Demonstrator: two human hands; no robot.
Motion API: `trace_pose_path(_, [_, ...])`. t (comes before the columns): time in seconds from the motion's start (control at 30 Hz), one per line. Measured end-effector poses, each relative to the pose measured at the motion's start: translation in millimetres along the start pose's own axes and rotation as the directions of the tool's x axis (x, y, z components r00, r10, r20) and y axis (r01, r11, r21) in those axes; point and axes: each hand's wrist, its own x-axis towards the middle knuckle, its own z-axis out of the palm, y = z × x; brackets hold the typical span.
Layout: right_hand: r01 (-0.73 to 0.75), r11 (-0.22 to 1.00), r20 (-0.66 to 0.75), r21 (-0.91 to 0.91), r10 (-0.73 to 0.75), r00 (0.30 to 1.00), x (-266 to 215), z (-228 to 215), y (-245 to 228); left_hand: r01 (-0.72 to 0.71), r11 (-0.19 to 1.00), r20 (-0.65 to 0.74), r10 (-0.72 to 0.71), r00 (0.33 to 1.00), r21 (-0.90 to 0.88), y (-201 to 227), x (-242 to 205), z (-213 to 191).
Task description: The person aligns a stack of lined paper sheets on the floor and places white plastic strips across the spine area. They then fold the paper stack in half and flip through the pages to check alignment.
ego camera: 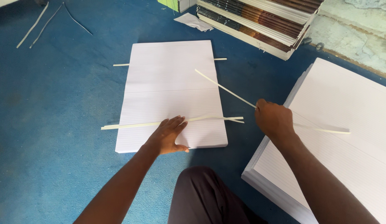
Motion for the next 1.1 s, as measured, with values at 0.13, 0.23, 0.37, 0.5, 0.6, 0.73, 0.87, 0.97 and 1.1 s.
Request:
trace_pose_path(0.13, [-0.007,1.0,0.017,-0.005,0.007,1.0,-1,2,-1,-0.012,1.0,-0.013,0.012,1.0,-0.005,0,-1,1])
trace_pose_path(0.23, [0.017,1.0,-0.001,-0.002,-0.017,1.0,-1,5,-1,0.006,1.0,0.021,-0.006,1.0,0.012,1,-2,1])
trace_pose_path(0.37, [0.061,0.998,-0.031,0.024,-0.06,0.998,-2,8,-4,0.004,1.0,-0.115,-0.004,0.993,-0.001,4,-1,5])
trace_pose_path(0.5, [0.189,0.975,-0.097,0.112,-0.179,0.979,1,8,-17,0.007,0.955,-0.329,-0.109,0.938,-0.298,21,12,10])
trace_pose_path(0.6, [0.242,0.953,-0.115,0.184,-0.224,0.968,5,6,-30,0.0,0.726,-0.235,-0.223,0.946,-0.688,42,32,6])
trace_pose_path(0.73, [0.308,0.903,-0.105,0.299,-0.29,0.951,14,-2,-52,-0.008,0.128,-0.052,-0.342,0.938,-0.992,65,55,-14])
trace_pose_path(0.87, [0.362,0.8,-0.126,0.478,-0.345,0.93,17,-12,-75,-0.043,-0.427,0.151,-0.411,0.899,-0.903,72,66,-35])
trace_pose_path(0.97, [0.391,0.786,-0.134,0.479,-0.375,0.917,21,-20,-88,-0.171,-0.506,0.049,-0.392,0.919,-0.846,65,65,-41])
trace_pose_path(1.1, [0.238,0.851,0.07,0.469,-0.305,0.95,29,-23,-93,-0.192,-0.518,0.088,-0.468,0.879,-0.834,47,70,-42])
